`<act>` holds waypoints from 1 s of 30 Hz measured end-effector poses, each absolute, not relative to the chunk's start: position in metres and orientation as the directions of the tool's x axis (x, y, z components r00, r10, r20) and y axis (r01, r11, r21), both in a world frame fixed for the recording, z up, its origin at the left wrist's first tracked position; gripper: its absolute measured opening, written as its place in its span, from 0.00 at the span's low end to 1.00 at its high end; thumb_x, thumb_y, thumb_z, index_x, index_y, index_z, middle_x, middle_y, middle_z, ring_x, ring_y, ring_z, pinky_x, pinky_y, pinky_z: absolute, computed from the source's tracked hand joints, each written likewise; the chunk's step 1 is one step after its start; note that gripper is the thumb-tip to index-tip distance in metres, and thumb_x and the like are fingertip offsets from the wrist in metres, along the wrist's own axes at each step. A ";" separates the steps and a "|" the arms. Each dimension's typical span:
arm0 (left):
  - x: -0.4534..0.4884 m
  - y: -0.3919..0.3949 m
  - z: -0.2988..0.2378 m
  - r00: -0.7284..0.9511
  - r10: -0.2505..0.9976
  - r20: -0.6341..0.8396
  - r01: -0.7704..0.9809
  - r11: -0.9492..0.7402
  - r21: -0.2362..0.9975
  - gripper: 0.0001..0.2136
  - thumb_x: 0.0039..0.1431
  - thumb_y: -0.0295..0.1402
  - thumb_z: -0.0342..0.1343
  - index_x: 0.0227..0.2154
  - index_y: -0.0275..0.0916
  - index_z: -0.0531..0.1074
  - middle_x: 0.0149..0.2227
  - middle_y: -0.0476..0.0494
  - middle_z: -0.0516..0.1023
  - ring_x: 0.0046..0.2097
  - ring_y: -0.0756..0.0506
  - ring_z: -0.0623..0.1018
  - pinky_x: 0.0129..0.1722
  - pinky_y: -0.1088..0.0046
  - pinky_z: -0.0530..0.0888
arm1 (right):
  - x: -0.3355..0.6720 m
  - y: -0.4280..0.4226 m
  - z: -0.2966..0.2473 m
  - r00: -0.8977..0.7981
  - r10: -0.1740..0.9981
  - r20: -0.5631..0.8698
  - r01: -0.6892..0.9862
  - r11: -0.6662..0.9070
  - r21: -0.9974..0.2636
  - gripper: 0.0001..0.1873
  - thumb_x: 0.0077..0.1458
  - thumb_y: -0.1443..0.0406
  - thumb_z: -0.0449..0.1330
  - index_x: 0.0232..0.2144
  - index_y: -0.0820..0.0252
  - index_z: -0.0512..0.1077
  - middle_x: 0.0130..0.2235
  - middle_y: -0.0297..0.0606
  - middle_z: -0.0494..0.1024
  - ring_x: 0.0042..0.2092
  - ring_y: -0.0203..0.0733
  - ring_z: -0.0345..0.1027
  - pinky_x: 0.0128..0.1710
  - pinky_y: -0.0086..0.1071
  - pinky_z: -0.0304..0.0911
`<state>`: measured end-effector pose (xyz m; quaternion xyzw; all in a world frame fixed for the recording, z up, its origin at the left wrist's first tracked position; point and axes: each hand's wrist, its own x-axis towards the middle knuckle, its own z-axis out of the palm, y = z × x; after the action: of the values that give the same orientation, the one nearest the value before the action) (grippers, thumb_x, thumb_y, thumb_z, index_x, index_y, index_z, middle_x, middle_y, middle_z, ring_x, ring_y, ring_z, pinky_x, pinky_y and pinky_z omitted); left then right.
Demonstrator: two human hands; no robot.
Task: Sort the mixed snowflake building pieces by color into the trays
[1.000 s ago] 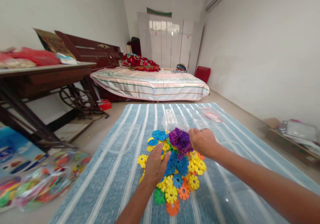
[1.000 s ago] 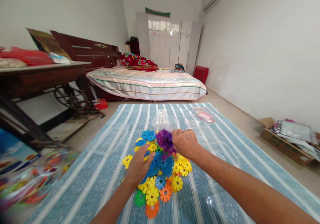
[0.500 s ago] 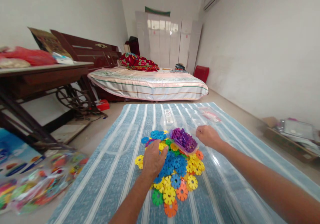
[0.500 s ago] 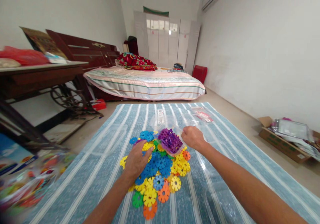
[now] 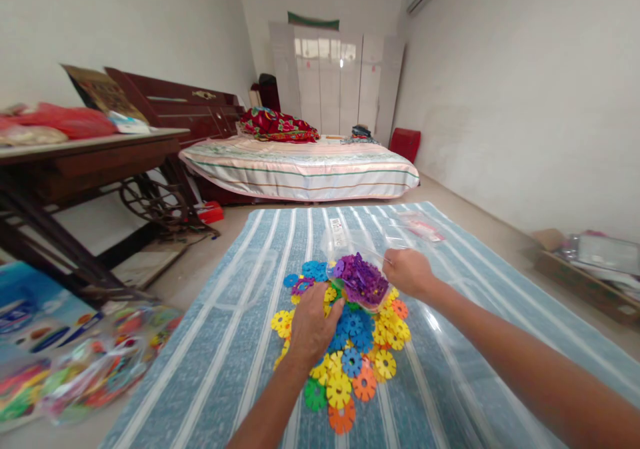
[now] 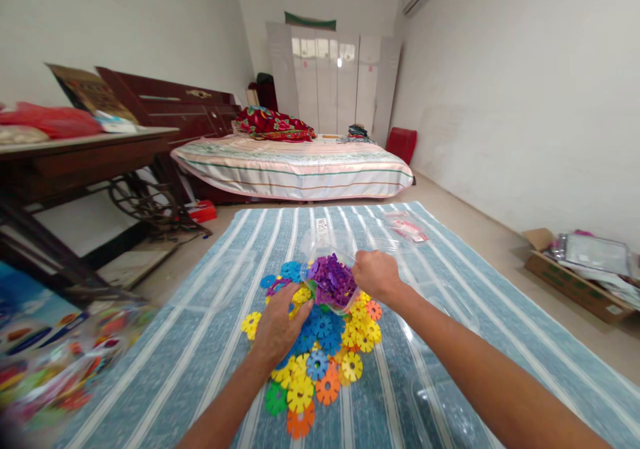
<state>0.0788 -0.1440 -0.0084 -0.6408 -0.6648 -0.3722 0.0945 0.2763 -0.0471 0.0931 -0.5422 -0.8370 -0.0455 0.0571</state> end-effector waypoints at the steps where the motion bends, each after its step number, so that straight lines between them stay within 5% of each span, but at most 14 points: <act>1: 0.078 -0.145 -0.007 -0.164 0.775 0.610 0.922 -0.100 0.375 0.18 0.57 0.44 0.48 0.44 0.36 0.69 0.45 0.36 0.75 0.48 0.40 0.74 0.48 0.58 0.72 | 0.277 -0.045 0.093 -0.399 0.908 0.131 0.914 0.405 -0.020 0.18 0.54 0.63 0.45 0.32 0.60 0.74 0.34 0.46 0.78 0.37 0.45 0.72 0.28 0.30 0.53; 5: 0.077 -0.151 -0.003 -0.180 0.748 0.639 0.918 -0.105 0.382 0.20 0.57 0.44 0.48 0.46 0.35 0.67 0.47 0.34 0.74 0.51 0.39 0.71 0.51 0.55 0.69 | 0.281 -0.040 0.092 -0.382 0.919 0.095 0.918 0.389 -0.072 0.17 0.54 0.64 0.45 0.30 0.59 0.74 0.35 0.43 0.78 0.37 0.43 0.71 0.27 0.29 0.52; 9: 0.082 -0.154 0.001 -0.213 0.772 0.599 0.873 -0.124 0.471 0.19 0.56 0.43 0.49 0.47 0.37 0.67 0.49 0.36 0.72 0.53 0.40 0.70 0.54 0.56 0.66 | 0.281 -0.050 0.094 -0.416 0.896 0.156 0.909 0.412 0.063 0.17 0.56 0.64 0.45 0.34 0.61 0.73 0.34 0.47 0.78 0.36 0.46 0.72 0.27 0.30 0.52; 15: 0.083 -0.149 0.002 -0.303 0.811 0.500 0.816 -0.050 0.576 0.20 0.57 0.44 0.47 0.47 0.37 0.67 0.48 0.36 0.73 0.52 0.40 0.71 0.52 0.57 0.68 | 0.265 -0.072 0.094 -0.663 0.709 0.241 0.749 0.617 0.241 0.13 0.54 0.70 0.46 0.35 0.66 0.70 0.32 0.49 0.76 0.32 0.48 0.72 0.28 0.34 0.55; 30: 0.082 -0.144 0.000 -0.404 0.844 0.353 0.732 0.067 0.678 0.25 0.55 0.45 0.50 0.53 0.37 0.61 0.52 0.35 0.70 0.54 0.40 0.69 0.52 0.58 0.67 | 0.255 -0.078 0.086 -0.725 0.636 0.263 0.689 0.667 0.284 0.09 0.54 0.71 0.48 0.33 0.67 0.69 0.29 0.47 0.74 0.28 0.42 0.69 0.26 0.32 0.49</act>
<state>0.0824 -0.1444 0.0003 -0.5420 -0.7272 -0.4159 -0.0671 0.2550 -0.0776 0.0858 -0.3638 -0.9103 -0.1844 0.0709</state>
